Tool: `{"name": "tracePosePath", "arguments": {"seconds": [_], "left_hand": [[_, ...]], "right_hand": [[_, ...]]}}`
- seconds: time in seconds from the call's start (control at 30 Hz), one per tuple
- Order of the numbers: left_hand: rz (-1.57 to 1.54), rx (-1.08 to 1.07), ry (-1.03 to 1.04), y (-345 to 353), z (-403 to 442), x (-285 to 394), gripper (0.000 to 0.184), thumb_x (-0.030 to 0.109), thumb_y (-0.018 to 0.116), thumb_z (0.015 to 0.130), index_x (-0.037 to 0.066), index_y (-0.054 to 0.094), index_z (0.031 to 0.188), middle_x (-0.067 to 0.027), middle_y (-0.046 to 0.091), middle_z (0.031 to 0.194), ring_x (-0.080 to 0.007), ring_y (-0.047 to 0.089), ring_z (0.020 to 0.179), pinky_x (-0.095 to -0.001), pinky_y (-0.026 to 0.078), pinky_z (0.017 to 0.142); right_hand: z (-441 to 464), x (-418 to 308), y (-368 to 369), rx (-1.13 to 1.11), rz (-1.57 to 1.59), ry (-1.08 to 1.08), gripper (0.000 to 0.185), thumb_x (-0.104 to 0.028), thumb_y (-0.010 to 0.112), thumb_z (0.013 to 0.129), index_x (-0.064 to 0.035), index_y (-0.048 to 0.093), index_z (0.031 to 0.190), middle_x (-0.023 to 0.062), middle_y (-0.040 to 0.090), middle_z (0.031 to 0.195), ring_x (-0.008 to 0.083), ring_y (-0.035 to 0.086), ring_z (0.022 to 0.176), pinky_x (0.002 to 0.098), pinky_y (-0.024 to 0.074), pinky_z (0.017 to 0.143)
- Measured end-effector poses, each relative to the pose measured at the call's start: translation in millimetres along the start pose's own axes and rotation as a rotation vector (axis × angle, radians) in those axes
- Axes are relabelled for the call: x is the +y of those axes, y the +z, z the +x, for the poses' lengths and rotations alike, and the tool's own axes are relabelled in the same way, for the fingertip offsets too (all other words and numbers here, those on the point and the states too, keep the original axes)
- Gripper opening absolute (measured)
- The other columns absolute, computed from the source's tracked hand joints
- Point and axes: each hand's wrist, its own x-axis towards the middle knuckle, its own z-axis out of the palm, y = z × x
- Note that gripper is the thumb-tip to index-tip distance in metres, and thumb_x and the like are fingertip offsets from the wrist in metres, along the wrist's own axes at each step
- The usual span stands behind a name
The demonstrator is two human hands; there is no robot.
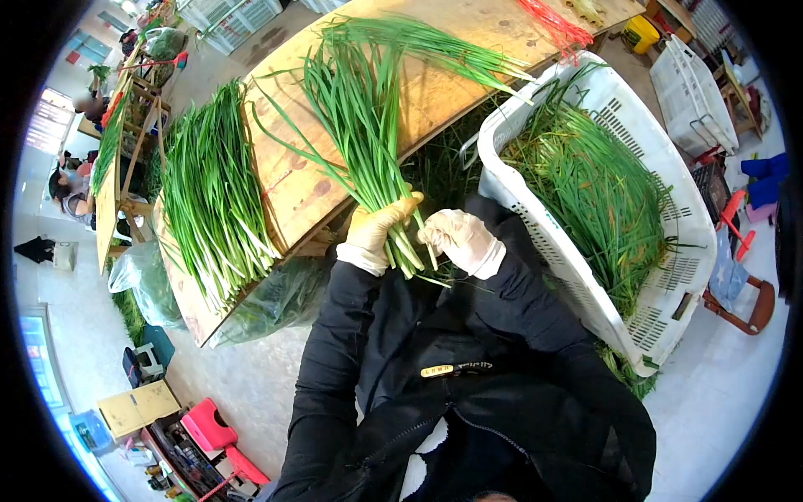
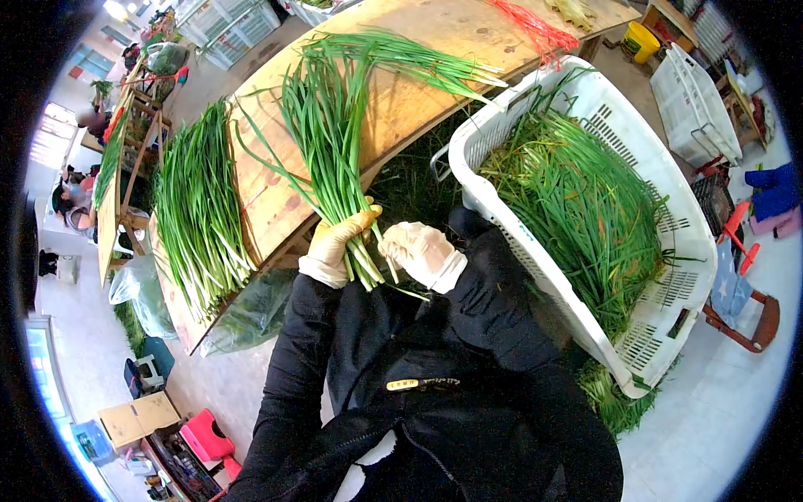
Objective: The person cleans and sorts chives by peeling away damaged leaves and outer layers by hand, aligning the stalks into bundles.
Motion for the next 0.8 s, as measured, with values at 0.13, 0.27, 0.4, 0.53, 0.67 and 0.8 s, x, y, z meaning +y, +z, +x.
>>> {"name": "tracePosePath", "arguments": {"seconds": [0.13, 0.27, 0.4, 0.53, 0.67, 0.8], "left_hand": [[-0.037, -0.027, -0.022, -3, 1, 1, 0.03, 0.001, 0.061, 0.072, -0.002, 0.053, 0.1, -0.0093, 0.062, 0.085, -0.0097, 0.051, 0.055, -0.0179, 0.04, 0.05], [-0.12, -0.094, -0.049, -13, 2, 1, 0.035, 0.002, 0.059, 0.074, -0.003, 0.049, 0.108, -0.0109, 0.061, 0.092, -0.0103, 0.052, 0.057, -0.0184, 0.043, 0.052], [-0.136, -0.177, -0.013, -21, 2, 0, 0.036, 0.005, 0.058, 0.075, -0.001, 0.049, 0.109, -0.009, 0.061, 0.091, -0.0099, 0.053, 0.062, -0.0179, 0.043, 0.054], [-0.192, -0.185, -0.028, -18, -4, 5, 0.05, 0.006, 0.06, 0.072, 0.0, 0.039, 0.118, -0.0085, 0.057, 0.095, -0.0157, 0.054, 0.079, -0.0278, 0.046, 0.073], [-0.311, -0.365, 0.151, -9, -9, 11, 0.051, 0.002, 0.057, 0.069, 0.002, 0.039, 0.117, -0.0094, 0.051, 0.086, -0.0233, 0.052, 0.079, -0.0373, 0.045, 0.075], [-0.357, -0.082, -0.002, -7, 7, 8, 0.039, 0.004, 0.052, 0.077, 0.002, 0.043, 0.114, -0.0123, 0.054, 0.101, -0.016, 0.054, 0.075, -0.0269, 0.049, 0.064]], "right_hand": [[-5, -10, -10, 0.002, -0.182, -0.142, 0.014, -0.011, 0.045, 0.085, -0.0032, 0.049, 0.074, 0.0076, 0.054, 0.069, 0.022, 0.055, 0.065, 0.0295, 0.0432, 0.056], [-15, -23, -19, -0.099, 0.706, -0.103, 0.022, -0.018, 0.044, 0.087, -0.0006, 0.051, 0.076, 0.0098, 0.057, 0.071, 0.0156, 0.054, 0.06, 0.0242, 0.044, 0.056], [-35, -49, -32, 0.217, 1.207, -0.044, 0.017, -0.011, 0.055, 0.081, -0.0001, 0.05, 0.068, 0.0106, 0.054, 0.062, 0.0159, 0.053, 0.049, 0.0266, 0.0436, 0.046], [-38, -22, -52, 0.034, -0.431, 0.133, 0.011, -0.007, 0.06, 0.073, -0.0039, 0.056, 0.083, 0.0132, 0.055, 0.068, 0.0256, 0.058, 0.071, 0.0309, 0.0479, 0.064], [-25, -18, -75, -0.108, -0.892, 0.109, 0.055, -0.013, 0.058, 0.073, -0.0146, 0.037, 0.124, 0.0102, 0.055, 0.095, 0.0247, 0.054, 0.086, 0.0331, 0.045, 0.074], [25, -5, -131, 0.361, -0.871, 0.149, 0.042, -0.024, 0.056, 0.076, -0.0112, 0.046, 0.114, 0.0098, 0.057, 0.09, 0.023, 0.054, 0.087, 0.0312, 0.0427, 0.077]]}}
